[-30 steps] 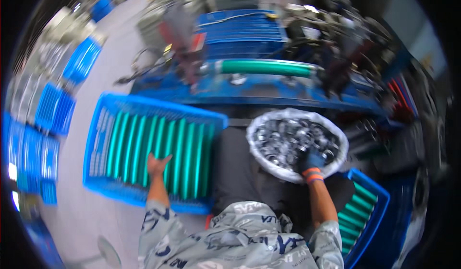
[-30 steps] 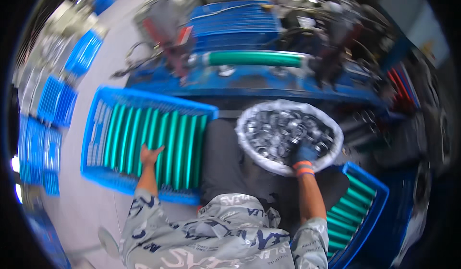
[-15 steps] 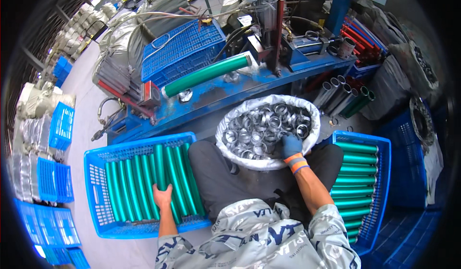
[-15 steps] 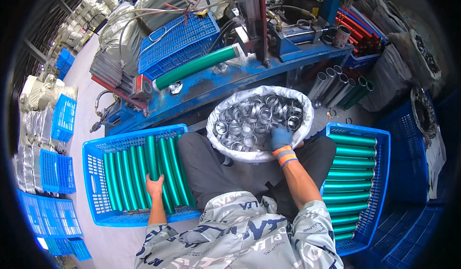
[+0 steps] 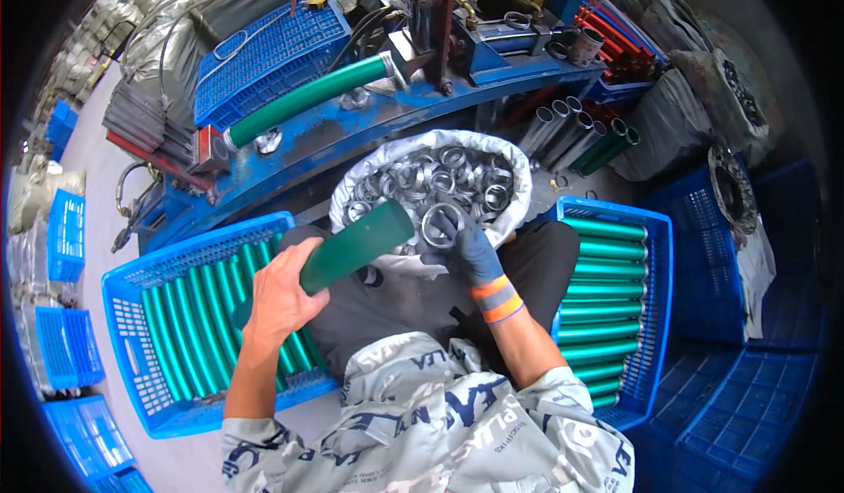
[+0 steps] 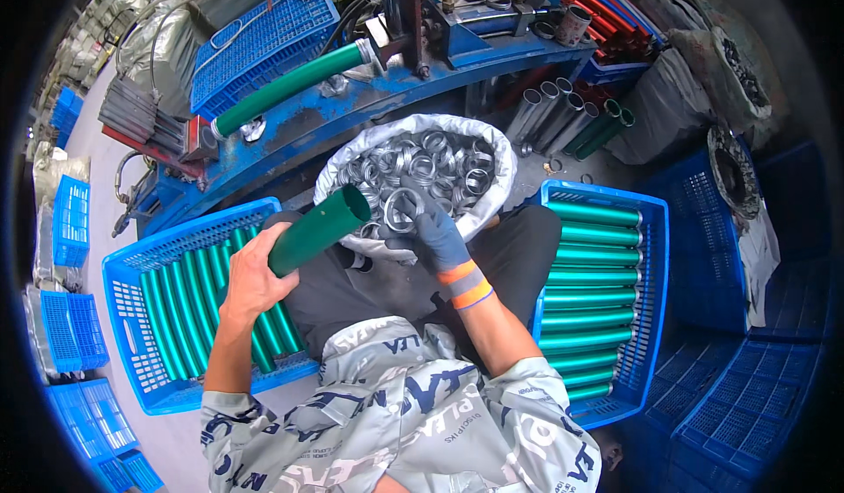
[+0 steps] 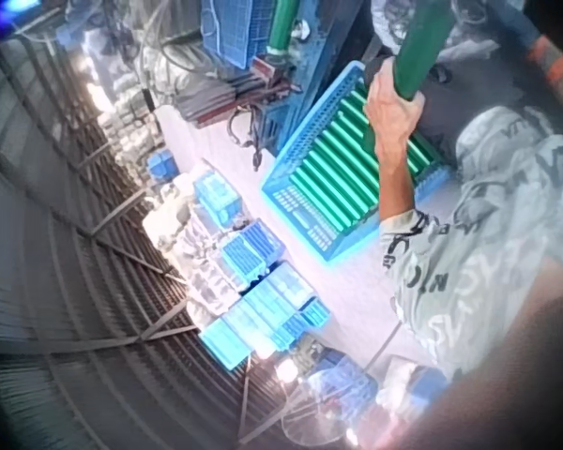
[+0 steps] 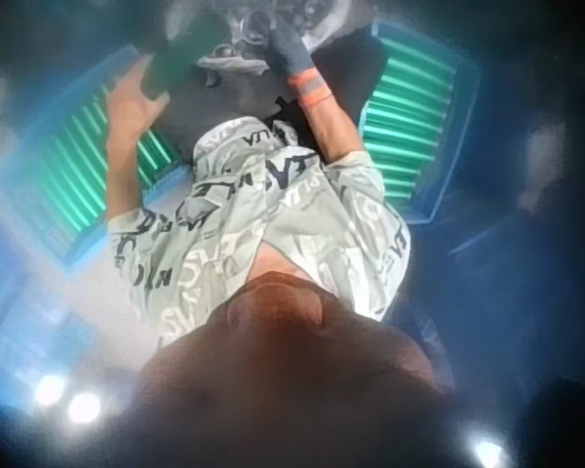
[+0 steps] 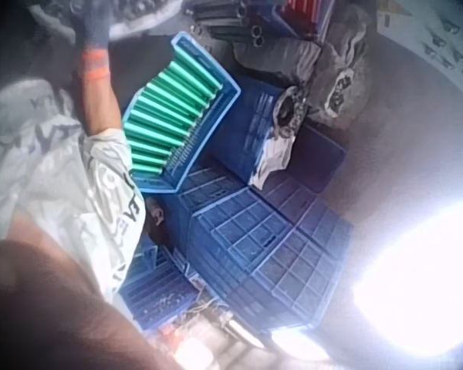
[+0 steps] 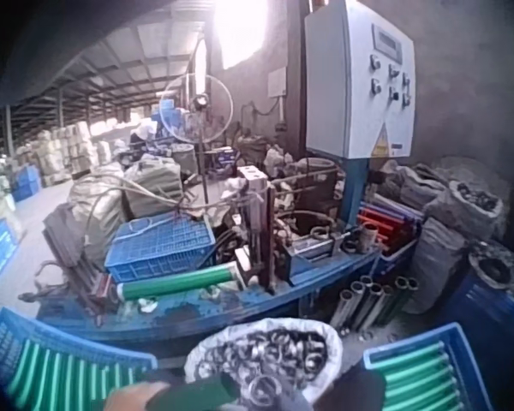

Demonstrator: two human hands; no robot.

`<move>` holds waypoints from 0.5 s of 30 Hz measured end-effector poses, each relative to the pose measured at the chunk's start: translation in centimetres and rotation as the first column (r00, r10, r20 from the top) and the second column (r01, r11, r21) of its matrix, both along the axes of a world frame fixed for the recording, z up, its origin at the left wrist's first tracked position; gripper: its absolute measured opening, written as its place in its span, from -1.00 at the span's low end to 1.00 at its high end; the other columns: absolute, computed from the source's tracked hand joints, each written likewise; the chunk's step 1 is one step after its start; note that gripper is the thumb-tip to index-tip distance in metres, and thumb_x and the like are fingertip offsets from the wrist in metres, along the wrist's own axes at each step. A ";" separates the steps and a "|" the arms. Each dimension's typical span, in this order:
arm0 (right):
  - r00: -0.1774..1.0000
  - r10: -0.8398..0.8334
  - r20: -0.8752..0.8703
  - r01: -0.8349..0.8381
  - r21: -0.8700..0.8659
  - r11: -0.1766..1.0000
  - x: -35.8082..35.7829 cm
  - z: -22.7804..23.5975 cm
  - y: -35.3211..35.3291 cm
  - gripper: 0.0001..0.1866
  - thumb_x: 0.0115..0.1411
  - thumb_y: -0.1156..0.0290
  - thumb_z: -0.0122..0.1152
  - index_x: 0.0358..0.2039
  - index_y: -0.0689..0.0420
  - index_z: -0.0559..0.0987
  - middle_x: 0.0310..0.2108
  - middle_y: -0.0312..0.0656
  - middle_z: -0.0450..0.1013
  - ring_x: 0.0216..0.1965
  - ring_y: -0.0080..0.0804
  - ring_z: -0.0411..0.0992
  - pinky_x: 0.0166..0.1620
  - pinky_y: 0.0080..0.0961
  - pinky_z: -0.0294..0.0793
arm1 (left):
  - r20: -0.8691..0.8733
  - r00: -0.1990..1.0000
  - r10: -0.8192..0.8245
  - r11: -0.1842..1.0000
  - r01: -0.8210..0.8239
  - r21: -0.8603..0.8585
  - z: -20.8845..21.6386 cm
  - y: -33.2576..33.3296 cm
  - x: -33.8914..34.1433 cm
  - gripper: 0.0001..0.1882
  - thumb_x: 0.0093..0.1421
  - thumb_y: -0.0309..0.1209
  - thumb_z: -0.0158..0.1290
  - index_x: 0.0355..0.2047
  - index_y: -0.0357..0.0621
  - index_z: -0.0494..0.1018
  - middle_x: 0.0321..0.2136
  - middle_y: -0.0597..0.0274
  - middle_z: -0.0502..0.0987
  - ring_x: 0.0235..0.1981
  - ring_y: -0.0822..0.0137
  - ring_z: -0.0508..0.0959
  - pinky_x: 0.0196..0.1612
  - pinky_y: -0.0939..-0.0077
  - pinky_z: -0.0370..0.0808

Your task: Fitting metal rings onto green tubes and placing the assembled components into an industrial machine for processing or a storage crate.

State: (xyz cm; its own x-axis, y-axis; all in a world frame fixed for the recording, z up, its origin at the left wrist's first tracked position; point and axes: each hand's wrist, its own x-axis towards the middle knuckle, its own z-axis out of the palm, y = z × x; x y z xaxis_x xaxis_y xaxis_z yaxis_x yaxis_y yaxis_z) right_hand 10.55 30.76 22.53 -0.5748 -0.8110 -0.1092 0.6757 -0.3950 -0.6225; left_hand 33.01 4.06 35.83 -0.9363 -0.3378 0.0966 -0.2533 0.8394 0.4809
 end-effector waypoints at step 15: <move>0.766 0.122 -0.632 0.135 0.343 0.930 -0.7 0.6 0.0 -0.08 0.30 0.58 0.52 0.63 0.34 0.34 0.43 -0.13 0.53 0.26 -0.48 0.56 0.31 -0.43 0.60 | 0.051 0.998 -0.024 0.987 0.031 -0.158 2.3 1.5 0.5 -0.16 -0.11 -0.52 0.40 0.30 -0.04 0.59 -0.16 0.06 0.64 -0.10 -0.10 0.66 0.00 0.02 0.63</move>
